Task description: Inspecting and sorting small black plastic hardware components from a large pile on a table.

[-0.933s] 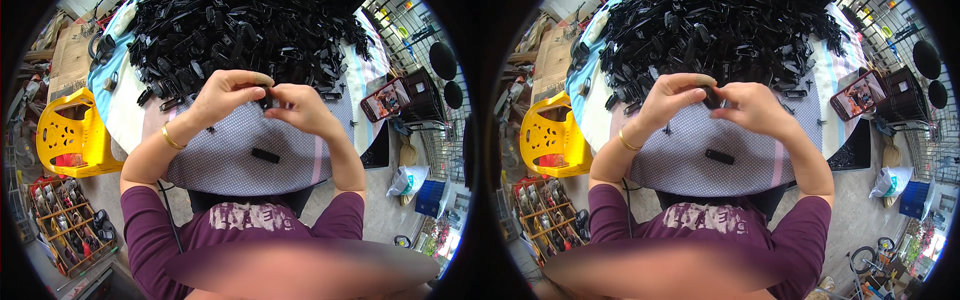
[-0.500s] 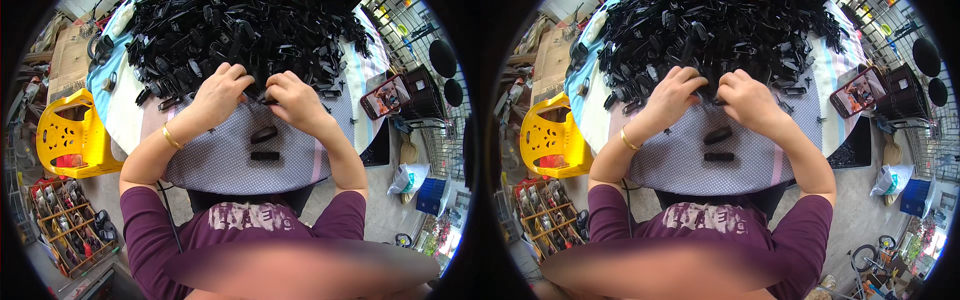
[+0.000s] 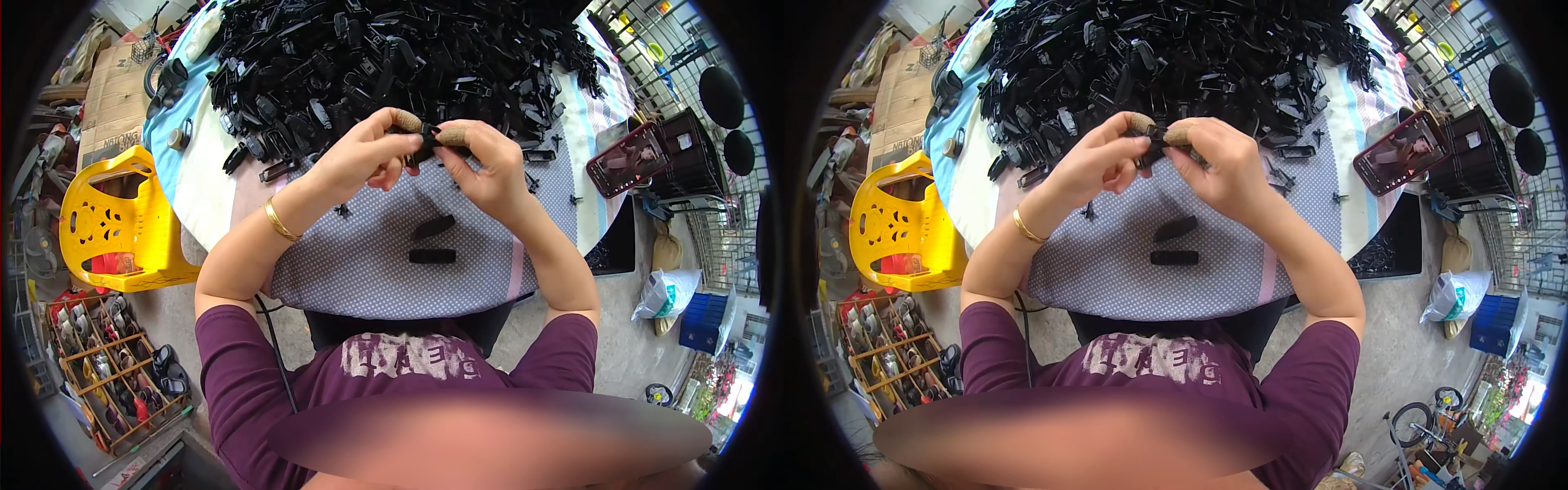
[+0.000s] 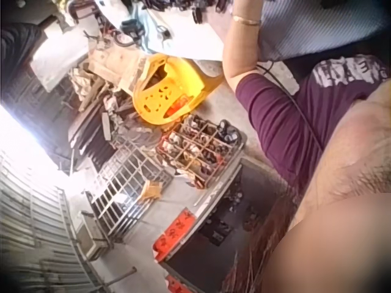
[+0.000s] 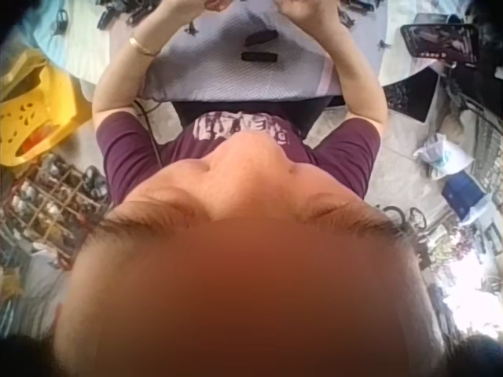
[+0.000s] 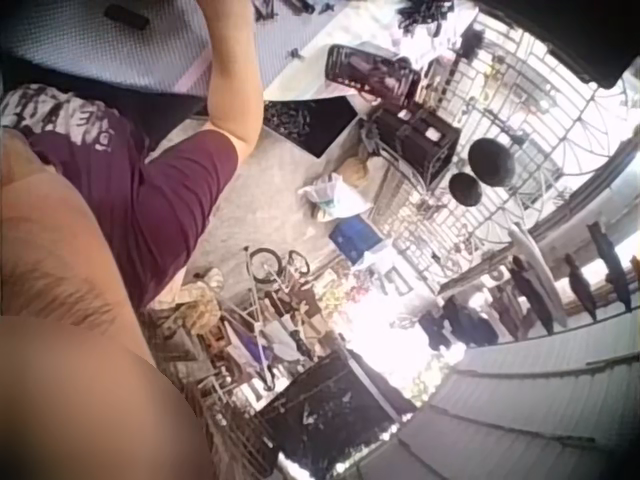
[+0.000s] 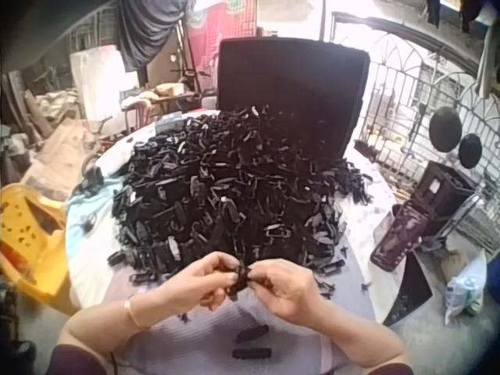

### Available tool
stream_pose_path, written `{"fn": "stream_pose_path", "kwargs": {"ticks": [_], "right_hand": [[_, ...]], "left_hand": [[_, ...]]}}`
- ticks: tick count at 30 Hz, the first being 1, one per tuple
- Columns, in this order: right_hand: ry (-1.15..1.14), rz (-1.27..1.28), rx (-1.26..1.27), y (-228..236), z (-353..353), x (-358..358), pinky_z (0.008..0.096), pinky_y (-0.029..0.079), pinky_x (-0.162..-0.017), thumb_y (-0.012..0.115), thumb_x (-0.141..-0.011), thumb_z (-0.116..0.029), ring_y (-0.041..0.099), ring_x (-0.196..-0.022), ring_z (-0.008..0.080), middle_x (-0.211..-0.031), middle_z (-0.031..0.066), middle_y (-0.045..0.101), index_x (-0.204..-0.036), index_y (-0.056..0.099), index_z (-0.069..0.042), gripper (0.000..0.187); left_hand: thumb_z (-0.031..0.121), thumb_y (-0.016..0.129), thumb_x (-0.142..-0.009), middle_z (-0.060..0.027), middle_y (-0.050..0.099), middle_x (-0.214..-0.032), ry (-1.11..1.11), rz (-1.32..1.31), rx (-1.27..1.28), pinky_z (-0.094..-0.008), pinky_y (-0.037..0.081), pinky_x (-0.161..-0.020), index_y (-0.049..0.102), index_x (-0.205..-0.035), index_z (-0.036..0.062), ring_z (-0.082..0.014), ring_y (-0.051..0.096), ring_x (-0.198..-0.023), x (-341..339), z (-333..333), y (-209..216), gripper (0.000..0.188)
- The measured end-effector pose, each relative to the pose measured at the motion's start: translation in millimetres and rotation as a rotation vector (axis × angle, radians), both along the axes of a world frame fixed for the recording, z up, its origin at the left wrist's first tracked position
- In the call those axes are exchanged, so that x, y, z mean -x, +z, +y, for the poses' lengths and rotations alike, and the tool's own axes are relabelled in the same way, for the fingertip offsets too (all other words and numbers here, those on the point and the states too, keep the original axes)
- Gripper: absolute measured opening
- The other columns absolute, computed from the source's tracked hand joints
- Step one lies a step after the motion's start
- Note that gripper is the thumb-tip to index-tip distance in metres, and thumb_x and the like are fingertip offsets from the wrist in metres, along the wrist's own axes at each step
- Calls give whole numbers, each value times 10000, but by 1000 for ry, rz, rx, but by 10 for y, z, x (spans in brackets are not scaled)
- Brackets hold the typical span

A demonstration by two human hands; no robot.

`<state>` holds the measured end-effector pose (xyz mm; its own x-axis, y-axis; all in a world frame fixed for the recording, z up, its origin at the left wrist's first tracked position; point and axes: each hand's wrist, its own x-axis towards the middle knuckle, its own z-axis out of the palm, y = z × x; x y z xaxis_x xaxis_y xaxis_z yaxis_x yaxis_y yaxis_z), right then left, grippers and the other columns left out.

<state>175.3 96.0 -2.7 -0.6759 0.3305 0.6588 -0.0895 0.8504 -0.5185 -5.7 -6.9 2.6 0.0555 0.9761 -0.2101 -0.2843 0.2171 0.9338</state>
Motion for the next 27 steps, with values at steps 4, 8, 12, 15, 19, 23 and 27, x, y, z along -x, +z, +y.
{"fn": "stream_pose_path", "kwargs": {"ticks": [4, 8, 12, 15, 19, 23, 27], "right_hand": [[37, -35, 189, -19, -21, -20, 264, 530, -698, 659, -758, 22, 651, -805, 179, -905, 128, 648, -925, 621, 32, 171], [-45, -52, 300, -22, -28, -28, 253, 531, -706, 674, -768, 1, 649, -791, 147, -906, 99, 656, -932, 621, 34, 176], [-100, 61, 407, 39, -169, -3, 246, 531, -697, 703, -754, -24, 653, -797, 150, -927, 96, 663, -966, 621, 37, 235], [-53, 4, 345, 24, -134, -11, 241, 533, -670, 712, -743, -28, 655, -788, 147, -933, 110, 666, -982, 627, 38, 261], [-55, -49, 175, 41, -120, -36, 242, 535, -639, 719, -730, -24, 658, -768, 150, -920, 123, 667, -985, 633, 37, 276], [-90, -39, 49, 14, -148, -11, 241, 532, -611, 728, -713, -23, 658, -744, 156, -900, 130, 663, -962, 635, 33, 272], [-126, -49, 73, 3, -196, 11, 235, 514, -594, 741, -720, -84, 640, -706, 141, -853, 101, 651, -949, 614, 14, 280]], "left_hand": [[245, 449, -954, -68, 564, -771, 29, -216, -71, -159, 363, -426, 446, -1156, 18, -77, 533, -543, -82, 0, -44, 304], [153, 574, -892, -58, 592, -776, 79, 101, -284, -167, 420, -465, 500, -1191, 30, -80, 571, -580, -100, 13, -98, 332], [73, 595, -863, -6, 594, -856, 224, 249, -305, -155, 444, -584, 585, -1110, 2, -35, 543, -683, -96, 10, -147, 257], [57, 593, -861, 1, 618, -920, 252, 424, -412, -145, 456, -666, 607, -1107, 0, -30, 548, -739, -128, -7, -121, 253], [37, 589, -857, -23, 632, -972, 240, 373, -287, -174, 478, -737, 594, -1148, 9, -50, 567, -805, -154, -37, -82, 292], [24, 585, -855, -68, 635, -1040, 273, 256, -234, -223, 486, -817, 564, -1182, -3, -88, 586, -897, -223, -52, -112, 329], [28, 564, -866, -89, 634, -1062, 300, 232, -293, -246, 487, -830, 556, -1179, -26, -119, 594, -930, -272, -61, -107, 317]]}}
